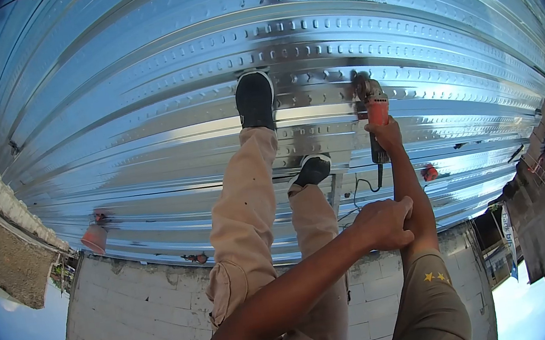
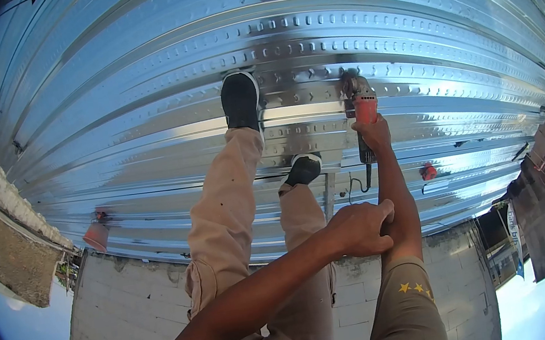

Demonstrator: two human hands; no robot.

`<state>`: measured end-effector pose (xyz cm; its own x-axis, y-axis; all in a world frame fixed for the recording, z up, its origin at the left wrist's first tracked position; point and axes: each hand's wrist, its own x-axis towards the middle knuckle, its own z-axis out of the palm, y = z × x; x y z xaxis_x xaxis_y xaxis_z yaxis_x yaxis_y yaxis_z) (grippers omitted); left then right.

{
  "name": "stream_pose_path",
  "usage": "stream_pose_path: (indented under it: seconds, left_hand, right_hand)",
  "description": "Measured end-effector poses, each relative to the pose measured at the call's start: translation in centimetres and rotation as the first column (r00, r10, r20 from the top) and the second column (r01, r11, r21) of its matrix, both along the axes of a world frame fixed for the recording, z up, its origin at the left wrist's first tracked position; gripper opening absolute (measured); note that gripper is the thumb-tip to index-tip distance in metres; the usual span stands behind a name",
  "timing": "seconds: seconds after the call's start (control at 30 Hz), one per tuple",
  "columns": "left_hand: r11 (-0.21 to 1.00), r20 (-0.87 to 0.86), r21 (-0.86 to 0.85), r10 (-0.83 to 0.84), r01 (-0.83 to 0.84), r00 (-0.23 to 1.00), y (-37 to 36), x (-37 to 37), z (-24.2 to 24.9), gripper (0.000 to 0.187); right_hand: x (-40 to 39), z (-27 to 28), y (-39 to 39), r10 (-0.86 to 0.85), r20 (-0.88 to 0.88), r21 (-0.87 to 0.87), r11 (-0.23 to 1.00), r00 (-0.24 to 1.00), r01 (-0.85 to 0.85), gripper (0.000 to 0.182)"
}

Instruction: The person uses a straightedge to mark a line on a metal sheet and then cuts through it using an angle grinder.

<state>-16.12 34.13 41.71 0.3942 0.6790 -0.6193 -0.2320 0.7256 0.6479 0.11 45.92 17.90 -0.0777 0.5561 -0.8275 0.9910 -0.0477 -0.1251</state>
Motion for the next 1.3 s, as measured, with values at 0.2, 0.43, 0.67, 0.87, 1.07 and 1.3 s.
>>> stream_pose_path:
  seconds: [0.2,0.43,0.67,0.87,1.07,1.3]
  left_hand:
    - [1.000,-0.006,0.005,0.001,0.000,1.000,0.0,0.3,0.0,0.043]
    - [1.000,-0.008,-0.009,-0.002,0.002,1.000,0.1,0.3,0.1,0.043]
    - [1.000,-0.010,-0.003,0.014,-0.014,1.000,0.1,0.2,0.1,0.042]
    - [0.999,-0.037,0.002,0.052,-0.052,0.998,0.2,0.1,0.1,0.043]
    - [0.997,-0.044,0.005,0.072,-0.072,0.996,0.1,-0.4,0.2,0.041]
    - [0.997,-0.070,0.011,0.080,-0.080,0.994,0.1,-0.3,0.1,0.041]
  right_hand:
    - [-0.6,0.4,0.5,-0.011,-0.002,-0.058,0.998,1.000,0.010,0.063]
    - [-1.3,0.7,0.7,-0.044,-0.022,-0.058,0.997,0.999,0.043,0.060]
    - [-2.4,1.0,1.0,-0.071,-0.073,-0.038,0.997,0.995,0.069,0.059]
    - [-2.5,0.0,1.5,-0.059,-0.088,-0.023,0.998,0.994,0.058,0.058]
    - [-3.5,0.6,1.6,-0.069,-0.101,-0.011,0.998,0.992,0.068,0.059]
    - [-2.8,-0.4,1.5,-0.048,-0.109,0.004,0.999,0.993,0.049,0.060]
